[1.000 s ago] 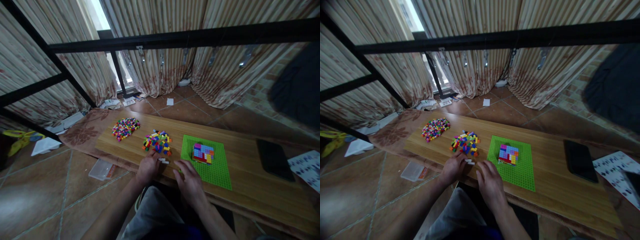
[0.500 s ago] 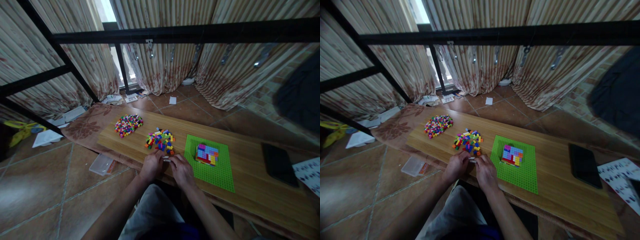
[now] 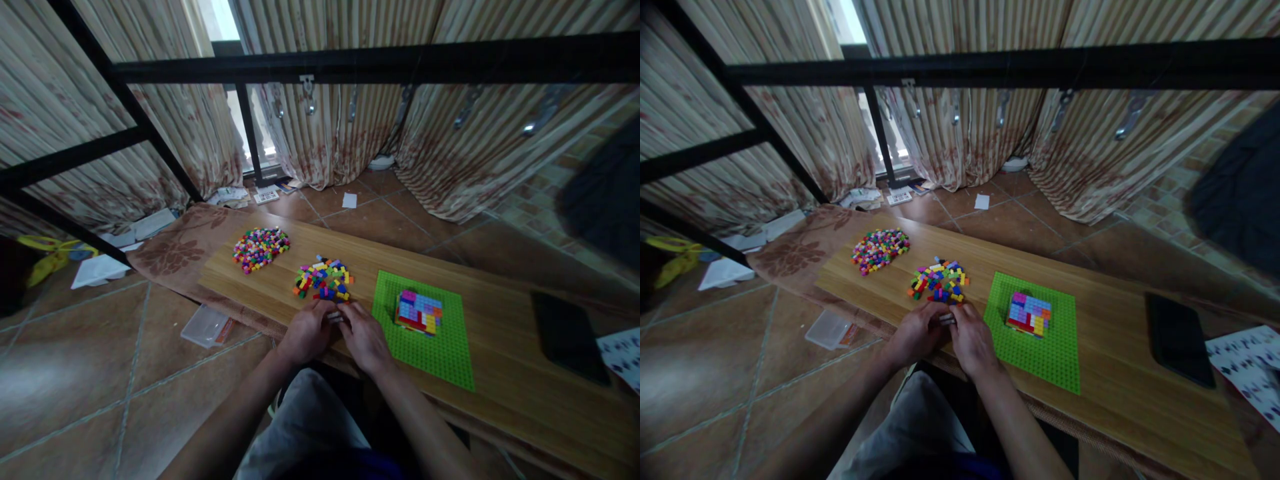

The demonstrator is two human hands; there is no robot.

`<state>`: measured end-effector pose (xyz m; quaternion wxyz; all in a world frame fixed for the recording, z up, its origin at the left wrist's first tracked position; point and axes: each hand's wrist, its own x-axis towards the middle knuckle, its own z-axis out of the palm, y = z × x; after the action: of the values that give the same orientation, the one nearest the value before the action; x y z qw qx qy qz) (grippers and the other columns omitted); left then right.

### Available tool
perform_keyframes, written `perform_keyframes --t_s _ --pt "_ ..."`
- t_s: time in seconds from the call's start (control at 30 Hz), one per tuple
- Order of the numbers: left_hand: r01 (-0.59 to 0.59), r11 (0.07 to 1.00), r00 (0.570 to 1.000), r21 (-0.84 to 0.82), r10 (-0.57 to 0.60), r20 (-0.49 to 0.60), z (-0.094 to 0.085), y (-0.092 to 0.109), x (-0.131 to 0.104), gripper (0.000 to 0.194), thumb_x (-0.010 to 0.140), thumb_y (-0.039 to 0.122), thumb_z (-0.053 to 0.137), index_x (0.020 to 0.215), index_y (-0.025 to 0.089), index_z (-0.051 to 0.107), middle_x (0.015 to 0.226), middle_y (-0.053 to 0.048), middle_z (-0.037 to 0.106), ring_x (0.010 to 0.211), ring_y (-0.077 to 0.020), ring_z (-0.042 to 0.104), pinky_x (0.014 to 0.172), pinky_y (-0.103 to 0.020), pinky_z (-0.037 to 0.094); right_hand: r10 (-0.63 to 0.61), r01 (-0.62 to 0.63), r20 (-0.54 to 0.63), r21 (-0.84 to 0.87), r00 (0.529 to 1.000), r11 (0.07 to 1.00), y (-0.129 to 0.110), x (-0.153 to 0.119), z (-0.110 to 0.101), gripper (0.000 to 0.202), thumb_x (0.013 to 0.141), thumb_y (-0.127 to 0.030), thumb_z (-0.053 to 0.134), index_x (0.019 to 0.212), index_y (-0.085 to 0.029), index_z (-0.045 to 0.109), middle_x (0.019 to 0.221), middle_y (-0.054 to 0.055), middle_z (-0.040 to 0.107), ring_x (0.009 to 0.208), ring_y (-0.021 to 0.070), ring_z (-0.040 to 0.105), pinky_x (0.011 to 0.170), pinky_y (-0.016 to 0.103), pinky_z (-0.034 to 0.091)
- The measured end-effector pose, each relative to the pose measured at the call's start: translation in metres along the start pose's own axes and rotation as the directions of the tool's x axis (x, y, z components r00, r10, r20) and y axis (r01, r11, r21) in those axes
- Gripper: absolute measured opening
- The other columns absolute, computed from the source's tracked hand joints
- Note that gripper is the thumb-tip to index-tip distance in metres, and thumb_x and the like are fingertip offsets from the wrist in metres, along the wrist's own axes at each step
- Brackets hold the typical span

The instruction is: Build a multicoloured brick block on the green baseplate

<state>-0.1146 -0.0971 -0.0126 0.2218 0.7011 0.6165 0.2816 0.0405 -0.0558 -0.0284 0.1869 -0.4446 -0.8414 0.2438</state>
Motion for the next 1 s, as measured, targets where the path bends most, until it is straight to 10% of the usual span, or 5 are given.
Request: perform_keyframes --t_s 1.0 --pt "0.005 0.999 0.997 -0.051 -0.009 -0.075 0.015 0.004 -0.002 0.028 0.084 0.007 0.05 0.104 0.022 0.061 0.103 -0.003 0.07 0.098 -0.0161 0.064 0.09 -0.029 0.05 0.007 -0.007 -0.004 -0.027 1.0 1.0 -0.004 -0.005 -0.005 0.019 0.088 -0.008 0.048 0.089 -0.021 0.062 0.094 0.005 0.062 0.09 0.0189 0.061 0.078 0.029 0.047"
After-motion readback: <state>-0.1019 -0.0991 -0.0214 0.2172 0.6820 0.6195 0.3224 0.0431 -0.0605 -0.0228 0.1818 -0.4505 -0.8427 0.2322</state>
